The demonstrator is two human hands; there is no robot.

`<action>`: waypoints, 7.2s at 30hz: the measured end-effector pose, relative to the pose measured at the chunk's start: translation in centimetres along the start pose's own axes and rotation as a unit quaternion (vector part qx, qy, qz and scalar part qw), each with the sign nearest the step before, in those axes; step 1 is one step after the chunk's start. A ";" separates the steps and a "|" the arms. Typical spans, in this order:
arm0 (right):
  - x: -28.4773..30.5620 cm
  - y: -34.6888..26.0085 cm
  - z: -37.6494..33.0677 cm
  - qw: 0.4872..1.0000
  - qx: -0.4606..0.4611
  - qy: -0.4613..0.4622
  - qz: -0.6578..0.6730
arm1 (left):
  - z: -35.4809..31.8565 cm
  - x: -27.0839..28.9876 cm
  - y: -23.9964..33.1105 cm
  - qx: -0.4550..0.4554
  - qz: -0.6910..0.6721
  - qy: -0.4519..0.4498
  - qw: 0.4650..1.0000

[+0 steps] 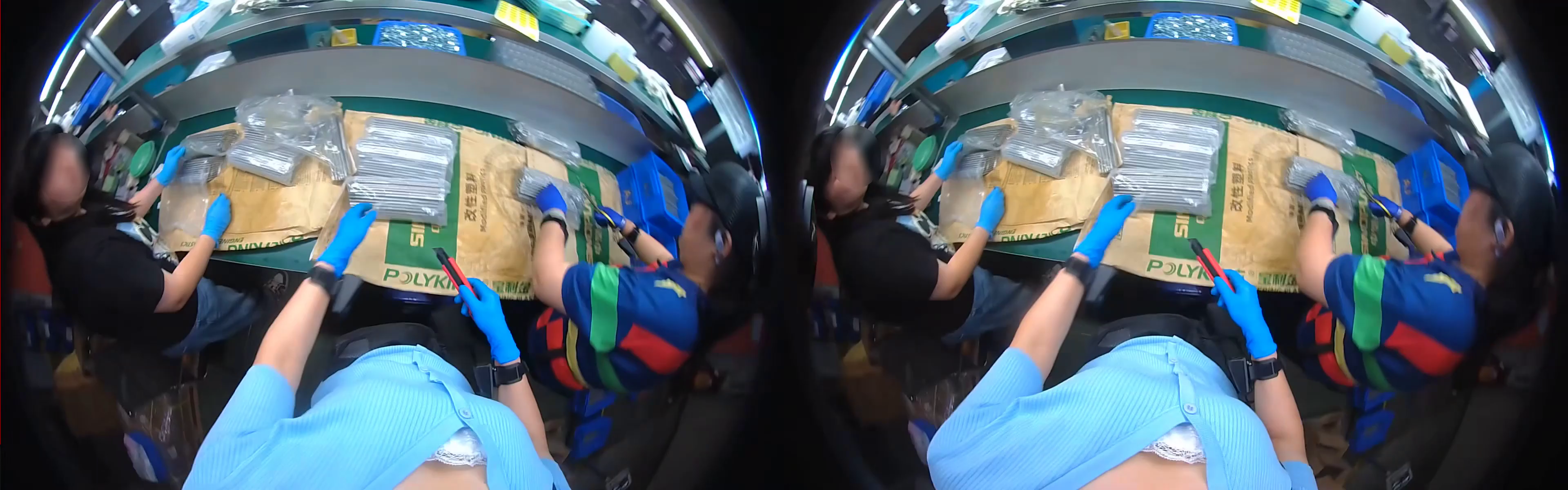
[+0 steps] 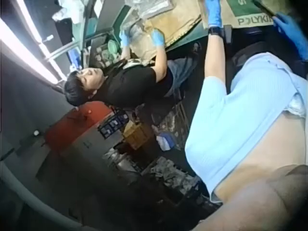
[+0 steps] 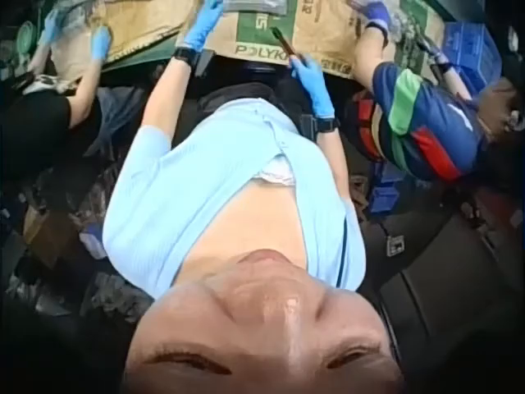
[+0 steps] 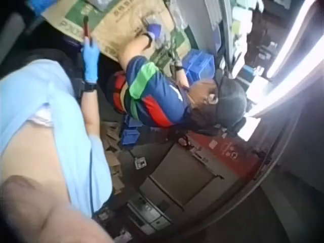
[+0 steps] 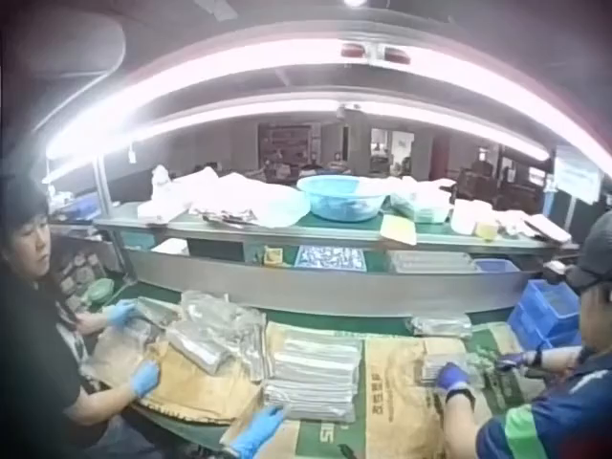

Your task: The person bags bundles of metal rods, uses a utility knife to trim the plastic bags, and then places the finished bundles into a cardboard box.

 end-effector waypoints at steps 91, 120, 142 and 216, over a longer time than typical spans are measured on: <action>2.6 -10.1 17.5 0.902 0.380 -0.041 -0.200 | 3.5 -9.4 0.7 0.201 -0.319 0.108 0.920; -3.3 -13.2 19.1 0.631 0.426 -0.052 -0.647 | 2.8 -9.5 -2.0 0.089 -0.140 0.135 0.977; 6.6 -8.4 17.4 0.856 0.215 0.091 -0.461 | 7.4 -6.1 7.9 -0.063 0.093 -0.018 0.993; 7.7 -5.9 25.4 0.984 0.053 0.108 0.129 | 0.4 -1.1 6.8 -0.099 0.219 -0.205 0.949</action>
Point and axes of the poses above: each hand's wrist, its own z-axis towards the middle knuckle, its own x-axis out of the back of the hand, y = z × x, the point moved 5 cm from there along z, towards the middle knuckle
